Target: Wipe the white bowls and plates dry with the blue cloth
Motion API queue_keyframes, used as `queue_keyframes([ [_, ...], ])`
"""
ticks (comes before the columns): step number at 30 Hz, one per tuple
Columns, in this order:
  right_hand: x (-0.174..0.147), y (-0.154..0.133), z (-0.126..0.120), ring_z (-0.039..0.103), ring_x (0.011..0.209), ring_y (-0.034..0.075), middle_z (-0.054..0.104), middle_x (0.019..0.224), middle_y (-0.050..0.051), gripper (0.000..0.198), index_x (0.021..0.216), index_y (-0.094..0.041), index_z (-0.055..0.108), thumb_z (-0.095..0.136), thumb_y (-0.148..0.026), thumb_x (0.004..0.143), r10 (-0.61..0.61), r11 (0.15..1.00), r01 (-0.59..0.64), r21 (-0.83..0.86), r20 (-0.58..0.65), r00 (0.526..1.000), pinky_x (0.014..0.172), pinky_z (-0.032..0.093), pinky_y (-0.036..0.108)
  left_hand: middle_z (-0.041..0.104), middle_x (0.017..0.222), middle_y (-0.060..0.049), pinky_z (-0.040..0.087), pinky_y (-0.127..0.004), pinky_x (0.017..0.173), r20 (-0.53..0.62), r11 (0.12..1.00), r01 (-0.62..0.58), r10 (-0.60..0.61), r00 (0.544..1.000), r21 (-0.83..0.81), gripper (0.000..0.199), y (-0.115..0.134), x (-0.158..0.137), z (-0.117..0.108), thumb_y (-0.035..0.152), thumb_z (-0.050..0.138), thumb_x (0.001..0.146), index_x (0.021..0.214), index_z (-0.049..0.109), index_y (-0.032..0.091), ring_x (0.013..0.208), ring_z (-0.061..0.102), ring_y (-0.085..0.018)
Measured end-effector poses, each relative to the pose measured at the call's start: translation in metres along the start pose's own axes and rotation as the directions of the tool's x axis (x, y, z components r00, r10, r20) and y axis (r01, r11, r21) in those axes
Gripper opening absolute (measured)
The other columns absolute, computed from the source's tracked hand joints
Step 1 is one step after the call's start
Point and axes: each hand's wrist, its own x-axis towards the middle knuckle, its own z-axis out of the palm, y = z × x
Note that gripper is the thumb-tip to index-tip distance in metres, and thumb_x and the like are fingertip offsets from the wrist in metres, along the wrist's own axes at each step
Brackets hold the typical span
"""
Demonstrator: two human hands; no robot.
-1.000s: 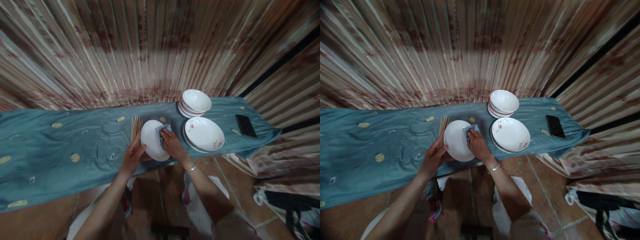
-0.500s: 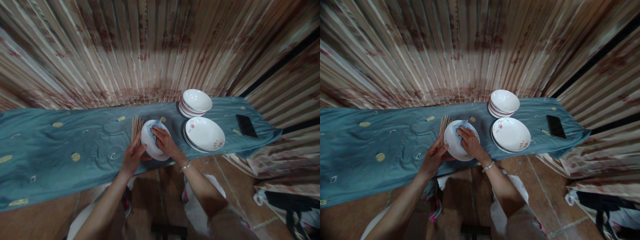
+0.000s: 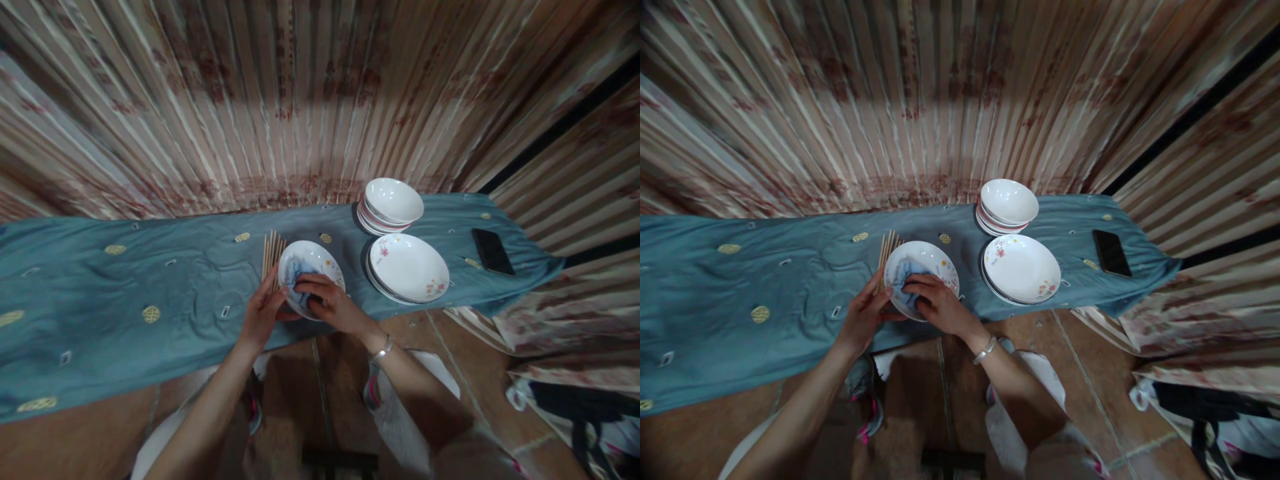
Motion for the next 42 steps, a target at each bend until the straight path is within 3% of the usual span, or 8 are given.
queue_keyframes([
  [5,-0.01,0.004,-0.006,0.061,0.116,0.021,0.067,0.122,0.008,0.031,0.105,-0.021,0.069,0.056,-0.004,0.081,0.058,0.998,-0.058,0.034,0.01,0.998,0.105,0.045,0.04,0.073,0.104,-0.008,0.062,-0.033,0.053,-0.007,1.0,0.003,-0.003,1.0,0.002,0.095,0.0,0.001,-0.001,0.041,0.084,0.063,0.147,0.047,0.02,0.07,0.069,-0.02],
  [12,-0.019,0.015,-0.01,0.064,0.11,0.02,0.069,0.114,0.005,0.03,0.094,-0.022,0.069,0.056,-0.002,0.076,0.162,0.987,-0.161,0.017,-0.006,0.987,0.1,0.047,0.036,0.069,0.12,-0.008,0.064,-0.035,0.057,-0.023,1.0,-0.014,0.014,1.0,0.015,0.086,-0.001,0.003,-0.001,0.041,0.084,0.062,0.141,0.055,0.025,0.085,0.07,-0.024],
  [17,-0.022,0.023,-0.011,0.064,0.109,0.021,0.069,0.113,0.006,0.028,0.093,-0.021,0.068,0.055,-0.002,0.075,0.201,0.979,-0.203,-0.022,-0.044,0.979,0.101,0.047,0.037,0.072,0.107,-0.009,0.064,-0.038,0.059,-0.024,1.0,-0.008,0.009,1.0,0.016,0.089,-0.001,0.004,-0.001,0.045,0.085,0.061,0.141,0.055,0.023,0.083,0.07,-0.025],
  [23,-0.021,0.035,-0.01,0.061,0.116,0.022,0.066,0.117,0.009,0.032,0.102,-0.021,0.064,0.05,-0.004,0.078,0.199,0.967,-0.216,-0.135,-0.132,0.971,0.106,0.044,0.04,0.071,0.112,-0.009,0.064,-0.038,0.059,-0.032,1.0,-0.016,0.016,0.999,0.012,0.088,-0.001,0.003,0.0,0.044,0.086,0.06,0.14,0.056,0.024,0.084,0.07,-0.024],
  [27,-0.016,0.046,-0.007,0.058,0.121,0.024,0.065,0.123,0.012,0.038,0.112,-0.019,0.063,0.048,-0.005,0.08,0.18,0.958,-0.213,-0.19,-0.175,0.968,0.109,0.042,0.044,0.072,0.103,-0.007,0.064,-0.037,0.059,-0.026,1.0,-0.022,0.022,0.999,0.009,0.089,-0.002,0.003,0.0,0.045,0.086,0.06,0.141,0.055,0.024,0.078,0.068,-0.021],
  [35,0.002,0.053,0.001,0.05,0.132,0.025,0.057,0.139,0.017,0.049,0.132,-0.012,0.058,0.044,-0.007,0.085,0.111,0.956,-0.15,-0.252,-0.161,0.981,0.115,0.036,0.048,0.071,0.114,-0.008,0.064,-0.039,0.064,-0.004,1.0,-0.011,0.011,1.0,0.023,0.086,-0.001,0.001,0.001,0.042,0.083,0.064,0.143,0.053,0.026,0.084,0.07,-0.023],
  [42,0.021,0.046,0.006,0.048,0.135,0.024,0.055,0.144,0.012,0.053,0.135,-0.018,0.059,0.042,-0.008,0.085,0.084,0.978,-0.108,-0.181,-0.132,0.988,0.117,0.034,0.05,0.071,0.116,-0.009,0.065,-0.041,0.066,-0.002,1.0,-0.019,0.019,1.0,0.009,0.087,-0.001,0.0,0.001,0.041,0.083,0.065,0.144,0.051,0.027,0.089,0.071,-0.026],
])
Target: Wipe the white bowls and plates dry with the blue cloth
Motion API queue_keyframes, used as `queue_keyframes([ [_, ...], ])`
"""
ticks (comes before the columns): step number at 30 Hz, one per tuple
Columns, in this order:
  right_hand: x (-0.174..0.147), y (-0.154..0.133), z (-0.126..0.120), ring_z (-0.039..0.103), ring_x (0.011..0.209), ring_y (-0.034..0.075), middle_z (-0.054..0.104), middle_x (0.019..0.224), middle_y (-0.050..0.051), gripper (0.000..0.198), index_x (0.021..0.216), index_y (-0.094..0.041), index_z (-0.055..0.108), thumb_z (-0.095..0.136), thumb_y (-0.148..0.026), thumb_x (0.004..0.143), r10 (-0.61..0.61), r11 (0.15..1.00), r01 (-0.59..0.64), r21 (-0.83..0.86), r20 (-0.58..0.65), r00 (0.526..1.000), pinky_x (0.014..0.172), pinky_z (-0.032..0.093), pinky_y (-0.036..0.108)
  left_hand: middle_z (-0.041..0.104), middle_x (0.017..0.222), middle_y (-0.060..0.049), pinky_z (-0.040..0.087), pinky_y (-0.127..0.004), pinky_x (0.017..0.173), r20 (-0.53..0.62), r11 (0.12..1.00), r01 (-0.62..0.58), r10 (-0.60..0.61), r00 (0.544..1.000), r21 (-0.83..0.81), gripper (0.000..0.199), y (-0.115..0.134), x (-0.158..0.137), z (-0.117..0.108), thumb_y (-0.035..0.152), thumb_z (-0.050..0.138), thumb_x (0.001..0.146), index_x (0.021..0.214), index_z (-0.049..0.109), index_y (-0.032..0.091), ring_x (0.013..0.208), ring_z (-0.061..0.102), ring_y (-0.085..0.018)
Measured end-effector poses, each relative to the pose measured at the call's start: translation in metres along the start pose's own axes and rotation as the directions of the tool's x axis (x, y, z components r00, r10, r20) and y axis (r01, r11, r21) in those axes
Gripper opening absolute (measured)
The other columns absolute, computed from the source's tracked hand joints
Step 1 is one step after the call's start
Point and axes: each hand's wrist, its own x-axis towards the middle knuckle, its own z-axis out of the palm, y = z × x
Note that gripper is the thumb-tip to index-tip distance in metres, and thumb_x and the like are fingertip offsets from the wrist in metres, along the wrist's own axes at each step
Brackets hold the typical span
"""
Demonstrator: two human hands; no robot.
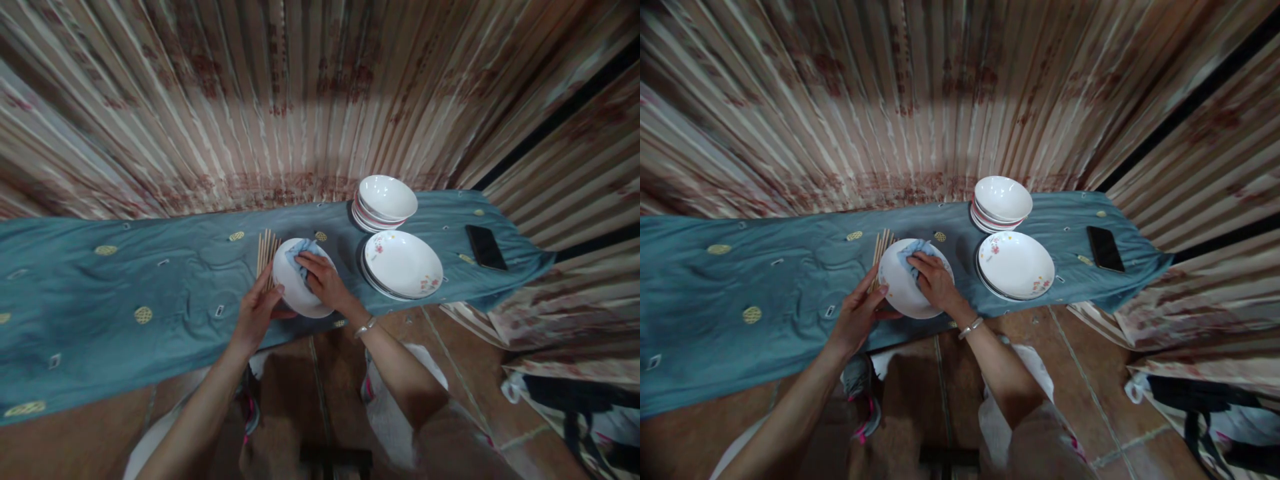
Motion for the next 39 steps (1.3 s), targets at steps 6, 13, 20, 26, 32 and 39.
queue_keyframes([
  [6,0.006,-0.013,0.003,0.046,0.136,0.024,0.055,0.144,0.008,0.051,0.131,-0.024,0.062,0.044,-0.008,0.086,-0.056,0.994,0.053,0.097,0.021,0.998,0.118,0.033,0.05,0.072,0.107,-0.006,0.064,-0.04,0.065,-0.009,1.0,-0.012,0.012,1.0,0.001,0.086,-0.001,0.0,0.001,0.039,0.083,0.065,0.144,0.051,0.026,0.084,0.07,-0.024],
  [13,0.002,-0.021,0.003,0.057,0.126,0.019,0.065,0.131,0.006,0.042,0.111,-0.023,0.072,0.049,-0.004,0.082,-0.073,0.959,0.058,0.277,0.043,0.996,0.113,0.041,0.041,0.071,0.089,-0.002,0.063,-0.036,0.059,-0.006,0.999,-0.041,0.04,0.999,-0.012,0.082,-0.003,0.002,0.0,0.038,0.082,0.066,0.142,0.053,0.025,0.068,0.066,-0.017],
  [20,-0.013,-0.027,-0.005,0.065,0.111,0.018,0.072,0.115,0.005,0.032,0.092,-0.023,0.076,0.056,-0.002,0.079,-0.042,0.914,-0.004,0.407,0.103,0.994,0.105,0.048,0.037,0.072,0.086,-0.003,0.063,-0.037,0.06,-0.007,0.999,-0.041,0.04,0.999,-0.017,0.087,-0.004,0.004,0.0,0.039,0.083,0.066,0.145,0.05,0.021,0.068,0.068,-0.02],
  [26,-0.025,-0.025,-0.016,0.07,0.098,0.017,0.075,0.103,0.004,0.027,0.082,-0.022,0.076,0.058,-0.003,0.076,-0.008,0.906,-0.077,0.417,0.2,0.98,0.094,0.052,0.033,0.074,0.093,-0.006,0.064,-0.037,0.058,0.0,0.999,-0.048,0.048,0.999,0.014,0.086,-0.005,0.004,-0.002,0.041,0.083,0.066,0.144,0.052,0.021,0.073,0.07,-0.022],
  [32,-0.038,-0.016,-0.022,0.071,0.097,0.017,0.076,0.097,0.002,0.028,0.079,-0.022,0.076,0.057,-0.003,0.074,0.029,0.925,-0.116,0.361,0.237,0.971,0.097,0.051,0.035,0.071,0.116,-0.011,0.063,-0.036,0.054,0.012,0.999,-0.036,0.036,0.999,0.024,0.085,-0.002,0.001,-0.002,0.041,0.082,0.067,0.145,0.051,0.022,0.085,0.071,-0.028],
  [39,-0.047,-0.011,-0.032,0.07,0.096,0.017,0.076,0.094,0.002,0.033,0.079,-0.022,0.076,0.054,0.002,0.073,0.042,0.977,-0.088,0.194,0.23,0.972,0.094,0.052,0.033,0.064,0.133,-0.01,0.063,-0.035,0.053,0.01,0.999,-0.042,0.042,0.999,0.008,0.078,-0.002,0.0,-0.001,0.035,0.082,0.067,0.14,0.056,0.026,0.093,0.071,-0.03],
])
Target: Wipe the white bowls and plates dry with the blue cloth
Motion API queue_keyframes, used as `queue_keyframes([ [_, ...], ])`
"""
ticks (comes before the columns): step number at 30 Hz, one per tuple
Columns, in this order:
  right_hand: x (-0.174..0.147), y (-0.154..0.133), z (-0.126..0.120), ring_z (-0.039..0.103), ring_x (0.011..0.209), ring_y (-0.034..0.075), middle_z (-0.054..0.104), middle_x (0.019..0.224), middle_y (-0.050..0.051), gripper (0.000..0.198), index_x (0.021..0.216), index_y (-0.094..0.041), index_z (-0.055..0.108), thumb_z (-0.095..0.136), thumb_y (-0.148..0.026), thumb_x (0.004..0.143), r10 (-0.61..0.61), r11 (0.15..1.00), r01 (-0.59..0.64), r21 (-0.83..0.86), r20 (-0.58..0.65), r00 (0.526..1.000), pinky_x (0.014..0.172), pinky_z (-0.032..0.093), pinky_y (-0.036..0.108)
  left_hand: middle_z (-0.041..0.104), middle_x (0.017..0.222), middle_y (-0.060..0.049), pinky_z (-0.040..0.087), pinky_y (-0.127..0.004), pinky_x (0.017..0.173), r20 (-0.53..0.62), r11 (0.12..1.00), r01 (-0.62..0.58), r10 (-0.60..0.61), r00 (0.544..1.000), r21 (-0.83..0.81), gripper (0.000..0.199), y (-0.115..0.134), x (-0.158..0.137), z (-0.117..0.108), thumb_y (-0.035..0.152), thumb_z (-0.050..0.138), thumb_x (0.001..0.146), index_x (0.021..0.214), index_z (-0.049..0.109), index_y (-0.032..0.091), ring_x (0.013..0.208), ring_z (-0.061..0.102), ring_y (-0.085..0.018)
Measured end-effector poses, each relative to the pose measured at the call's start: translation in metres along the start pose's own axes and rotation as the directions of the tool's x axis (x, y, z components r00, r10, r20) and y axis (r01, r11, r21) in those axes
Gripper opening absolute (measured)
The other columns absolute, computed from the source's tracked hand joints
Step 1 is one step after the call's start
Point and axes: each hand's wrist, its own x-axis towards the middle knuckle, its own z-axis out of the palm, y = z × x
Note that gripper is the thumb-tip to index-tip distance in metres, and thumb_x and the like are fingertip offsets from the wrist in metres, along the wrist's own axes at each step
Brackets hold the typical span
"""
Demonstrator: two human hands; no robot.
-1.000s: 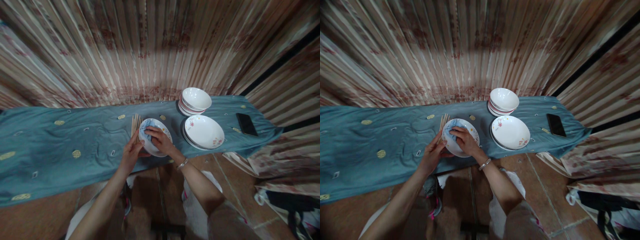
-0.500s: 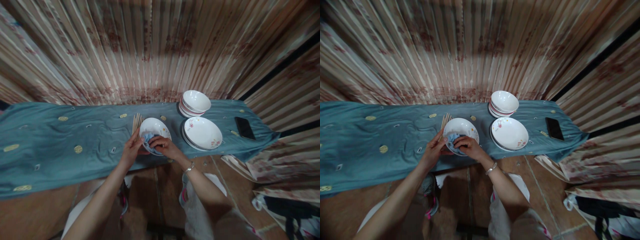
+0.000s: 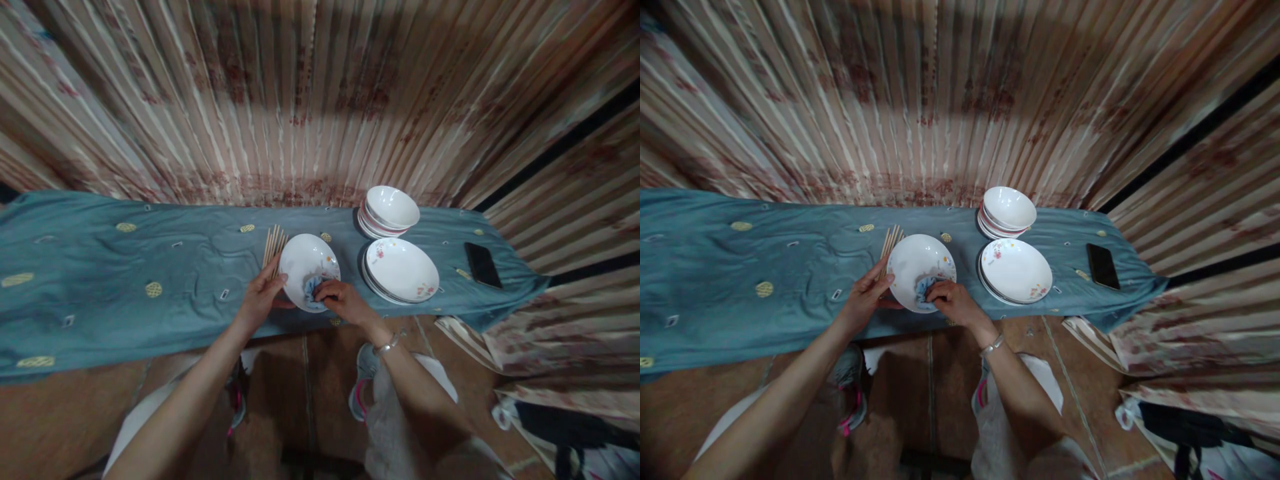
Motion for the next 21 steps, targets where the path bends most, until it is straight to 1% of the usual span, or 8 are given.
queue_keyframes([
  [3,-0.002,0.003,-0.003,0.069,0.095,0.017,0.076,0.095,0.003,0.032,0.079,-0.021,0.075,0.054,0.003,0.075,-0.008,0.995,0.006,-0.098,-0.019,1.0,0.093,0.052,0.034,0.067,0.128,-0.011,0.064,-0.037,0.055,0.011,1.0,0.01,-0.01,1.0,-0.005,0.08,0.0,0.0,-0.001,0.036,0.082,0.067,0.142,0.055,0.024,0.098,0.07,-0.032],
  [6,-0.004,0.008,-0.005,0.068,0.096,0.019,0.075,0.096,0.005,0.028,0.08,-0.02,0.074,0.055,0.001,0.077,-0.009,0.977,-0.01,-0.212,-0.086,0.996,0.093,0.052,0.037,0.066,0.129,-0.01,0.064,-0.039,0.057,0.009,1.0,-0.004,0.004,1.0,0.002,0.081,0.0,0.001,-0.001,0.037,0.082,0.066,0.141,0.055,0.024,0.102,0.068,-0.033],
  [8,-0.005,0.011,-0.005,0.066,0.098,0.02,0.075,0.097,0.006,0.027,0.081,-0.02,0.073,0.055,0.001,0.078,-0.019,0.959,-0.016,-0.282,-0.123,0.992,0.094,0.051,0.04,0.066,0.13,-0.01,0.064,-0.038,0.056,0.008,1.0,-0.009,0.009,1.0,0.008,0.081,0.0,0.001,-0.001,0.038,0.083,0.065,0.14,0.056,0.025,0.101,0.068,-0.032],
  [11,-0.005,0.012,-0.005,0.064,0.099,0.022,0.073,0.099,0.008,0.028,0.085,-0.019,0.072,0.054,0.001,0.078,-0.037,0.929,-0.02,-0.37,-0.146,0.989,0.095,0.051,0.043,0.068,0.124,-0.01,0.064,-0.038,0.055,0.014,1.0,-0.012,0.012,1.0,0.014,0.084,0.0,0.001,0.0,0.041,0.083,0.063,0.141,0.056,0.024,0.096,0.068,-0.031],
  [14,-0.003,0.013,-0.002,0.063,0.102,0.024,0.072,0.103,0.009,0.031,0.092,-0.018,0.071,0.05,0.001,0.079,-0.049,0.903,-0.033,-0.428,-0.18,0.982,0.098,0.049,0.045,0.071,0.116,-0.01,0.064,-0.038,0.056,0.016,1.0,-0.01,0.01,1.0,0.019,0.086,0.001,0.001,0.001,0.042,0.083,0.063,0.142,0.054,0.023,0.093,0.069,-0.03],
  [17,0.0,0.013,0.0,0.06,0.109,0.024,0.07,0.113,0.011,0.036,0.102,-0.018,0.069,0.047,0.001,0.081,-0.058,0.876,-0.05,-0.479,-0.208,0.976,0.102,0.047,0.047,0.073,0.109,-0.01,0.064,-0.038,0.056,0.02,1.0,-0.003,0.003,1.0,0.025,0.086,0.002,-0.001,0.002,0.041,0.083,0.065,0.143,0.053,0.023,0.091,0.07,-0.03],
  [21,0.008,0.015,0.001,0.056,0.12,0.028,0.064,0.126,0.017,0.041,0.119,-0.013,0.064,0.047,-0.001,0.084,-0.055,0.849,-0.062,-0.525,-0.204,0.977,0.108,0.042,0.052,0.072,0.111,-0.01,0.063,-0.036,0.054,0.022,0.999,-0.027,0.027,0.999,0.031,0.085,0.003,-0.003,0.003,0.04,0.083,0.065,0.143,0.053,0.023,0.091,0.069,-0.03],
])
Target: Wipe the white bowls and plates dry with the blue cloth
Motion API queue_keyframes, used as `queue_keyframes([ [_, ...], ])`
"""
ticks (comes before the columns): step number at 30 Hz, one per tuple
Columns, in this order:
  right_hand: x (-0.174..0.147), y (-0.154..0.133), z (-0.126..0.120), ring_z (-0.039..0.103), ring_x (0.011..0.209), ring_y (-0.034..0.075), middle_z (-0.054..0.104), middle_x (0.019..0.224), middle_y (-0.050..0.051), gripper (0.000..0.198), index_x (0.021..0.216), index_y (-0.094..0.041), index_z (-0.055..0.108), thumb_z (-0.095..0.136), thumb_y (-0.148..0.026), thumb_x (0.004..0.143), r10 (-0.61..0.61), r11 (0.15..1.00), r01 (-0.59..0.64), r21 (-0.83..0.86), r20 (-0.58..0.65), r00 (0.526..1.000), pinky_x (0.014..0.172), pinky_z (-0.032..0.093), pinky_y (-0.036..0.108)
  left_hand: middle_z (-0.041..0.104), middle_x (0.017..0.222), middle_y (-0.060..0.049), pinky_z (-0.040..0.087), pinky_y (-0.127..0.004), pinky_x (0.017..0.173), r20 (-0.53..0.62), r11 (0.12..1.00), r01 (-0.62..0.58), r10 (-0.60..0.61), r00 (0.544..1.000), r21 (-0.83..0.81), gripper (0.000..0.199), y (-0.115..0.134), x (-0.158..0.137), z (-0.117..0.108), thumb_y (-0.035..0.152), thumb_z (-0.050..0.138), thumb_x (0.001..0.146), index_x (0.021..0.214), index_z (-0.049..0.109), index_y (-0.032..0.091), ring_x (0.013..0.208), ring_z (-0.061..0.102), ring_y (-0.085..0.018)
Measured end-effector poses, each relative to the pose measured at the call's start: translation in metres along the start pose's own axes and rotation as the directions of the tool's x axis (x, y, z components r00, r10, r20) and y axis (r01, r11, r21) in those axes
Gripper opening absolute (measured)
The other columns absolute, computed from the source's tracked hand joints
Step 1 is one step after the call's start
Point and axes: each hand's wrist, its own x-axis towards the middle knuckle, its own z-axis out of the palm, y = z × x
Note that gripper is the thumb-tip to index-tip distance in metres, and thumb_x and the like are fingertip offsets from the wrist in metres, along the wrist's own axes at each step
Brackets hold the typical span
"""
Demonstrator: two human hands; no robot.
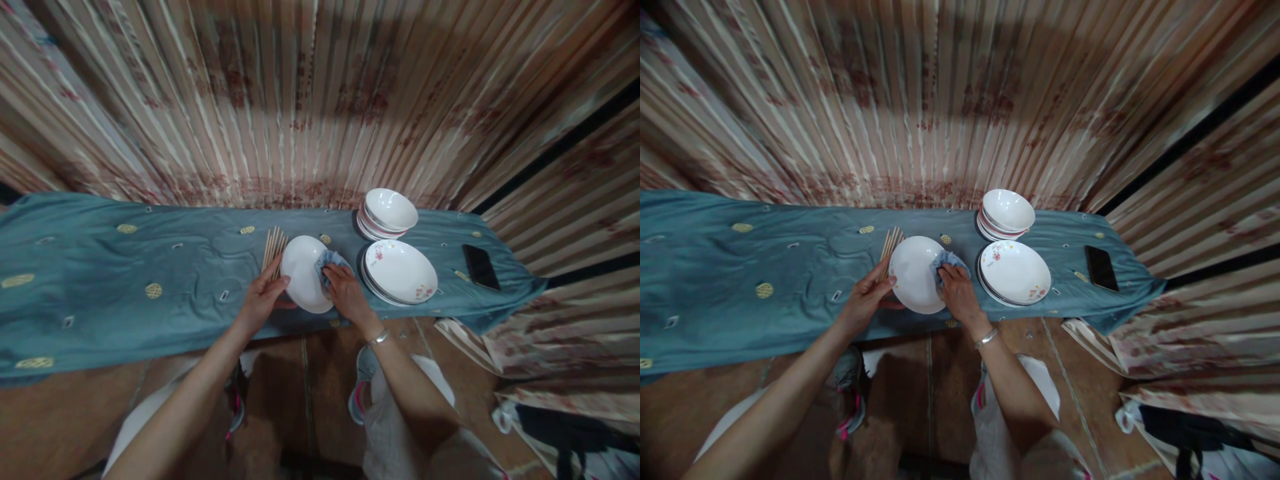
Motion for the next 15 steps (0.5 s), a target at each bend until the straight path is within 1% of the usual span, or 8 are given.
queue_keyframes([
  [2,0.004,0.001,0.003,0.052,0.127,0.029,0.06,0.132,0.02,0.045,0.127,-0.01,0.06,0.047,-0.003,0.085,-0.002,1.0,0.002,0.002,-0.011,1.0,0.111,0.039,0.053,0.072,0.109,-0.009,0.063,-0.036,0.054,0.01,1.0,-0.011,0.011,1.0,0.008,0.085,0.0,-0.001,0.001,0.039,0.082,0.065,0.143,0.054,0.022,0.09,0.069,-0.029],
  [4,0.009,0.002,0.007,0.047,0.135,0.03,0.055,0.139,0.022,0.048,0.133,-0.008,0.056,0.046,-0.006,0.086,0.008,1.0,-0.008,0.014,-0.042,0.999,0.114,0.035,0.055,0.073,0.1,-0.008,0.063,-0.035,0.055,0.022,1.0,-0.016,0.015,1.0,0.02,0.084,0.0,-0.002,0.001,0.039,0.081,0.066,0.143,0.054,0.021,0.086,0.068,-0.027],
  [6,0.014,0.002,0.012,0.041,0.141,0.032,0.048,0.146,0.025,0.05,0.138,-0.004,0.051,0.043,-0.008,0.088,0.033,0.999,-0.03,0.032,-0.084,0.996,0.117,0.032,0.057,0.072,0.089,-0.006,0.062,-0.035,0.055,0.034,0.999,-0.022,0.02,0.999,0.031,0.085,-0.001,-0.003,0.001,0.039,0.08,0.066,0.144,0.052,0.019,0.08,0.067,-0.025],
  [8,0.02,0.003,0.017,0.035,0.145,0.033,0.04,0.152,0.025,0.053,0.141,-0.002,0.047,0.042,-0.01,0.089,0.069,0.996,-0.061,0.065,-0.129,0.989,0.118,0.03,0.057,0.07,0.084,-0.004,0.062,-0.034,0.055,0.049,0.999,-0.032,0.03,0.998,0.035,0.089,-0.002,-0.003,0.001,0.04,0.08,0.067,0.146,0.048,0.016,0.077,0.065,-0.023],
  [11,0.03,0.003,0.021,0.03,0.148,0.03,0.035,0.157,0.021,0.057,0.145,-0.007,0.044,0.042,-0.011,0.088,0.119,0.984,-0.095,0.148,-0.165,0.979,0.121,0.029,0.053,0.068,0.084,-0.003,0.062,-0.033,0.055,0.063,0.999,-0.04,0.038,0.997,0.032,0.096,-0.003,-0.002,0.001,0.041,0.08,0.065,0.149,0.042,0.015,0.076,0.063,-0.021],
  [13,0.037,0.003,0.023,0.031,0.148,0.027,0.036,0.157,0.017,0.058,0.147,-0.011,0.043,0.043,-0.013,0.088,0.134,0.973,-0.099,0.209,-0.163,0.977,0.122,0.027,0.051,0.067,0.081,-0.002,0.061,-0.032,0.054,0.067,0.999,-0.039,0.037,0.997,0.031,0.095,-0.003,-0.002,0.001,0.04,0.08,0.066,0.15,0.042,0.015,0.074,0.063,-0.019],
  [15,0.044,0.002,0.023,0.033,0.147,0.026,0.038,0.156,0.016,0.058,0.147,-0.013,0.042,0.044,-0.016,0.089,0.138,0.959,-0.092,0.269,-0.158,0.978,0.123,0.025,0.049,0.065,0.077,0.0,0.06,-0.03,0.054,0.069,0.999,-0.032,0.03,0.997,0.032,0.092,-0.002,-0.003,0.001,0.04,0.079,0.067,0.149,0.044,0.017,0.072,0.062,-0.018],
])
